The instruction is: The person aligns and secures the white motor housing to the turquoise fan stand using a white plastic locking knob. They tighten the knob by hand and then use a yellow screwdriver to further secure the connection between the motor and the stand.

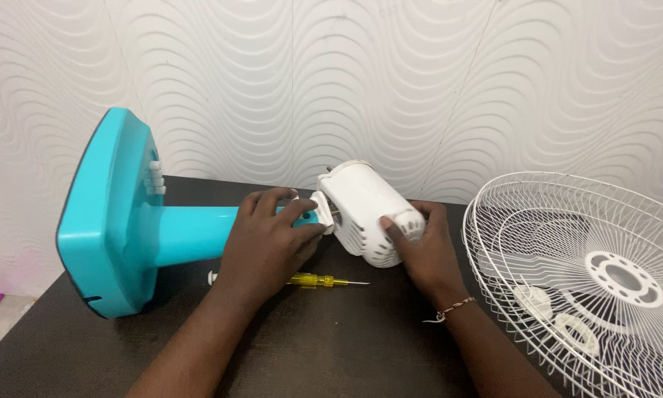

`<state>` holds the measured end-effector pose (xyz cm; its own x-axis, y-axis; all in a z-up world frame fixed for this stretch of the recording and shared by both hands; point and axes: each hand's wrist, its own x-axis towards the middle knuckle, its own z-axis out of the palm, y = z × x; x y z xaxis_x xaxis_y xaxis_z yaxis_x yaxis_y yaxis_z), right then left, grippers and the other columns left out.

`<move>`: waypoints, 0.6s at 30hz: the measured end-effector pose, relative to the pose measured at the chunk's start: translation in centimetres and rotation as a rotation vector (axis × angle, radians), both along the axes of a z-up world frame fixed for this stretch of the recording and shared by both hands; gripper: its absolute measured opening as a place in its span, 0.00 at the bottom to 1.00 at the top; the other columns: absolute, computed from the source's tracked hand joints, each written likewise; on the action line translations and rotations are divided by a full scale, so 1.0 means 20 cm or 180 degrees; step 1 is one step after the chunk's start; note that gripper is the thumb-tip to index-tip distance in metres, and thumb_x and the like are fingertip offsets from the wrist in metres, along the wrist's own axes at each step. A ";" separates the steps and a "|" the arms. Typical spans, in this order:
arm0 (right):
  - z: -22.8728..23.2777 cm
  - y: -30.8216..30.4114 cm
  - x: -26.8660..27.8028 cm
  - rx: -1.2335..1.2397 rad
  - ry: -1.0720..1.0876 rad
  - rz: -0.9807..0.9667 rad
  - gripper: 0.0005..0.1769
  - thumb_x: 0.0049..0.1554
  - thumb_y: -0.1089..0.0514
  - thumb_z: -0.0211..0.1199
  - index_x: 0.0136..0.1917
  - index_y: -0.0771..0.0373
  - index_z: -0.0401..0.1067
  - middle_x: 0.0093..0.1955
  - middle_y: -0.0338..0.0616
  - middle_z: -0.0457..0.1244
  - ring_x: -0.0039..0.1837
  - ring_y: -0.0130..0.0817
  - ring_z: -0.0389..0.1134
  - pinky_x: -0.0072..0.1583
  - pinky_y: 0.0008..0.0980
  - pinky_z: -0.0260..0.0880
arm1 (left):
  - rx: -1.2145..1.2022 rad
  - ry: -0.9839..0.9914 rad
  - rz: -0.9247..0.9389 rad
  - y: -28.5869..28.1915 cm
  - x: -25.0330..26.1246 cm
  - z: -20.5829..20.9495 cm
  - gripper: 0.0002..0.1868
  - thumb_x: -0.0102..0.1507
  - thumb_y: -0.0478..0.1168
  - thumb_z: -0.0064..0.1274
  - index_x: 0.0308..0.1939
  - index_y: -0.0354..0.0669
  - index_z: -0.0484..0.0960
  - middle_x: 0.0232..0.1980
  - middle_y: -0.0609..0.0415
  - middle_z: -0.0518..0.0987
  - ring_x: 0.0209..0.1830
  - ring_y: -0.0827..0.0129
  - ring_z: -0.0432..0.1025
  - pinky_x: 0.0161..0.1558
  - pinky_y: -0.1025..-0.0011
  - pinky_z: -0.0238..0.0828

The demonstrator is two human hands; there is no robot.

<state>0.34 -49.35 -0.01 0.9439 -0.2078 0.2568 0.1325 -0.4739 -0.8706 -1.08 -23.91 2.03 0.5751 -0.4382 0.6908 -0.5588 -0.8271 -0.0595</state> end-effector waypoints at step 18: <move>-0.08 -0.10 0.03 0.0507 0.0256 -0.0117 0.31 0.64 0.33 0.50 0.46 0.63 0.73 0.38 0.43 0.66 0.41 0.29 0.63 0.47 0.32 0.66 | -0.0274 0.0088 -0.0276 0.06 -0.05 0.04 0.09 0.55 0.44 0.66 0.38 0.52 0.91 0.55 0.59 0.82 0.63 0.57 0.70 0.56 0.56 0.71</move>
